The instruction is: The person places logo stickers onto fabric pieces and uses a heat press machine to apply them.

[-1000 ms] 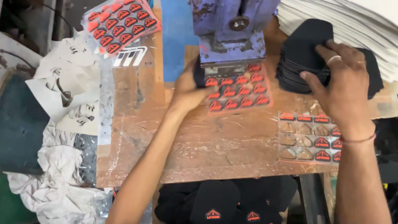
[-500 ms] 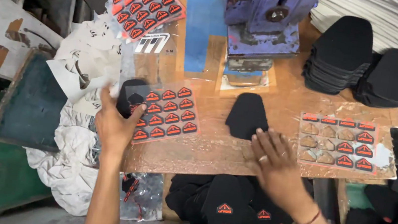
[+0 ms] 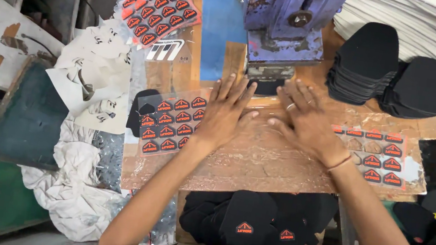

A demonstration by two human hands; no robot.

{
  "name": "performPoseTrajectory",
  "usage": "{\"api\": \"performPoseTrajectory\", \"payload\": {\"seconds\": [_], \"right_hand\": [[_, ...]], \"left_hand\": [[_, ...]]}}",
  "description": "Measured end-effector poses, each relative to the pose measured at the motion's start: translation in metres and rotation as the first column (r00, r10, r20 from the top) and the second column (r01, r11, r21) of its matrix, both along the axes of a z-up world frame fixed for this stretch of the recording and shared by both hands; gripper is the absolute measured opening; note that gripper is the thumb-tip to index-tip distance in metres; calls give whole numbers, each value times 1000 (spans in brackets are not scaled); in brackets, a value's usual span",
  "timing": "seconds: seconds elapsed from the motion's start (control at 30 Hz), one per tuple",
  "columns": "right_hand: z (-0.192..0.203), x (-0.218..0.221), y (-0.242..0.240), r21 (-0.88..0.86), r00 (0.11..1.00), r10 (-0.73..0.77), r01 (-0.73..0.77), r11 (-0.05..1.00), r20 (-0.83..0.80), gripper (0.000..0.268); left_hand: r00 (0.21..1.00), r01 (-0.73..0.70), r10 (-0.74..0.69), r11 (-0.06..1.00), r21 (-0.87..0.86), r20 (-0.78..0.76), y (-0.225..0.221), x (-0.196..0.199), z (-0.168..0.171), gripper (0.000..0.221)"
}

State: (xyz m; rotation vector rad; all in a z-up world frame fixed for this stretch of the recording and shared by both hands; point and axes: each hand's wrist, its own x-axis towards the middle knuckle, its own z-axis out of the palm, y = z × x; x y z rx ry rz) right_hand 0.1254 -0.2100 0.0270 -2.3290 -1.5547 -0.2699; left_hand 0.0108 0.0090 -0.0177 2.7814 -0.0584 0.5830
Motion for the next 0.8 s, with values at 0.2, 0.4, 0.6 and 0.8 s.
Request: {"api": "performPoseTrajectory", "payload": {"seconds": [0.2,0.4,0.6,0.8], "right_hand": [[11,6,5,49,1000,-8,9,999,-20,61],[26,-9,-1,47,999,-44,43,998,17,55],[38,-54,-135,249,761,-631,589,769,151,71],[-21,-45,-313,57,446,-625,840,540,-641,26]], "left_hand": [[996,4,-7,999,-33,-94,-4,-6,18,66],[1000,-17,16,999,-34,-19,-11,-10,8,60],[1000,-3,1,997,-74,-19,-8,-14,7,61],[1000,-15,14,997,-81,-21,-10,-12,9,61]]}}
